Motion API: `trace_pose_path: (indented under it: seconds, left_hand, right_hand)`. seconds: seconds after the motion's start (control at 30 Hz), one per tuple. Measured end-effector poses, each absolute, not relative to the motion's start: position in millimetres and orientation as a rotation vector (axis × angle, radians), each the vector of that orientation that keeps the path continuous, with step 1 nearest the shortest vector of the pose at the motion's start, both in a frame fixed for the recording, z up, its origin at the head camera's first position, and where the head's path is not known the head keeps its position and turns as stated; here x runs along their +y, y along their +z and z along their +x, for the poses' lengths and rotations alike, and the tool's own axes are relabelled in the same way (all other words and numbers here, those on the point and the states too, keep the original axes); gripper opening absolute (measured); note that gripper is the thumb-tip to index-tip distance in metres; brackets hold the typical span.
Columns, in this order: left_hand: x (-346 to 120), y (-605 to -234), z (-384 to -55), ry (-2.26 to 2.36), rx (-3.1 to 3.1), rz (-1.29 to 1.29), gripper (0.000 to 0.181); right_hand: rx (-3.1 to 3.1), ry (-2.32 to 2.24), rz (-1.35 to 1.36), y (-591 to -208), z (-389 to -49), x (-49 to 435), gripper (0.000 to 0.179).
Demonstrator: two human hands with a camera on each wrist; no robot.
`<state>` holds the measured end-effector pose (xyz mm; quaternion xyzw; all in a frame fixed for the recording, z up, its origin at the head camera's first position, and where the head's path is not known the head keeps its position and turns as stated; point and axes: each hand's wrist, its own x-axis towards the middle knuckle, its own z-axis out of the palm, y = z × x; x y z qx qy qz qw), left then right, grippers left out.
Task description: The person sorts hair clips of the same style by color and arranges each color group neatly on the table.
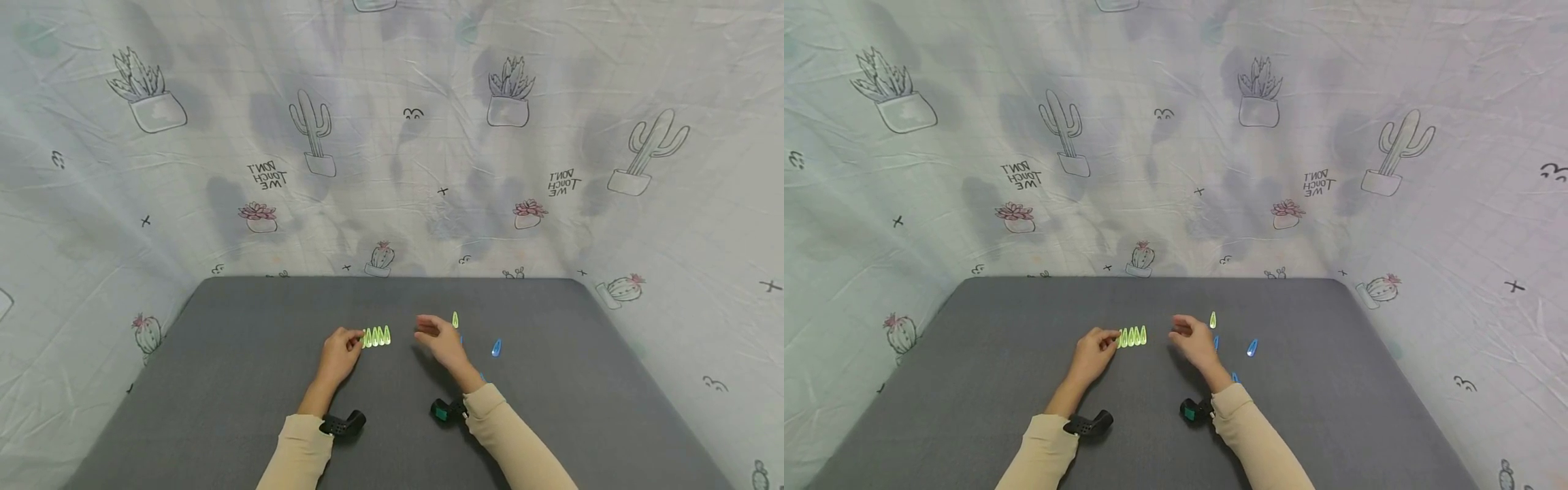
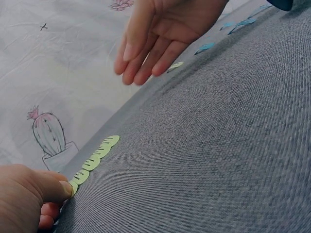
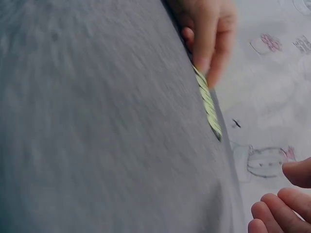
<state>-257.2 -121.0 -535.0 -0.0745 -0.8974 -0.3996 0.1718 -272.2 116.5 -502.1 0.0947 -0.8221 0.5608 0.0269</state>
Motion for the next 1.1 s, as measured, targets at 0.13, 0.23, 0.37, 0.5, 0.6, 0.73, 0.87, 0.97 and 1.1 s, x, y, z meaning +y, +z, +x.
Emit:
trace_pose_path:
  seconds: [0.13, 0.23, 0.37, 0.5, 0.6, 0.73, 0.87, 0.97, 1.1]
  left_hand:
    - [-121.4, -533.9, -256.8, -1.139, -2.541, -0.214, 0.017]
    - [-121.4, -534.1, -257.4, -1.132, -2.548, -0.208, 0.017]
    - [-121.5, -535.4, -258.3, -1.126, -2.537, -0.217, 0.017]
    - [-121.6, -536.2, -257.0, -1.144, -2.477, -0.263, 0.017]
    - [-121.7, -535.8, -255.0, -1.138, -2.425, -0.306, 0.015]
    - [-121.4, -535.3, -254.3, -1.141, -2.435, -0.297, 0.016]
    - [-121.1, -536.0, -256.9, -1.150, -2.516, -0.227, 0.017]
    - [-121.4, -535.9, -257.9, -1.143, -2.562, -0.194, 0.018]
    - [-121.6, -534.8, -257.7, -1.141, -2.580, -0.187, 0.018]
  right_hand:
    - [-2.558, 1.713, 0.283, -498.6, -274.2, 130.9, 0.042]
    - [-2.552, 1.709, 0.264, -502.7, -279.2, 142.5, 0.043]
    - [-2.525, 1.701, 0.226, -500.3, -280.7, 155.5, 0.044]
    - [-2.509, 1.695, 0.187, -498.1, -282.3, 166.5, 0.044]
    - [-2.504, 1.715, 0.150, -499.2, -283.7, 173.6, 0.044]
    - [-2.504, 1.721, 0.109, -499.5, -284.4, 179.9, 0.045]
    - [-2.524, 1.700, 0.065, -500.8, -286.4, 185.3, 0.046]
    - [-2.546, 1.711, 0.034, -503.5, -290.1, 189.2, 0.046]
    - [-2.591, 1.743, 0.014, -506.7, -295.2, 193.1, 0.048]
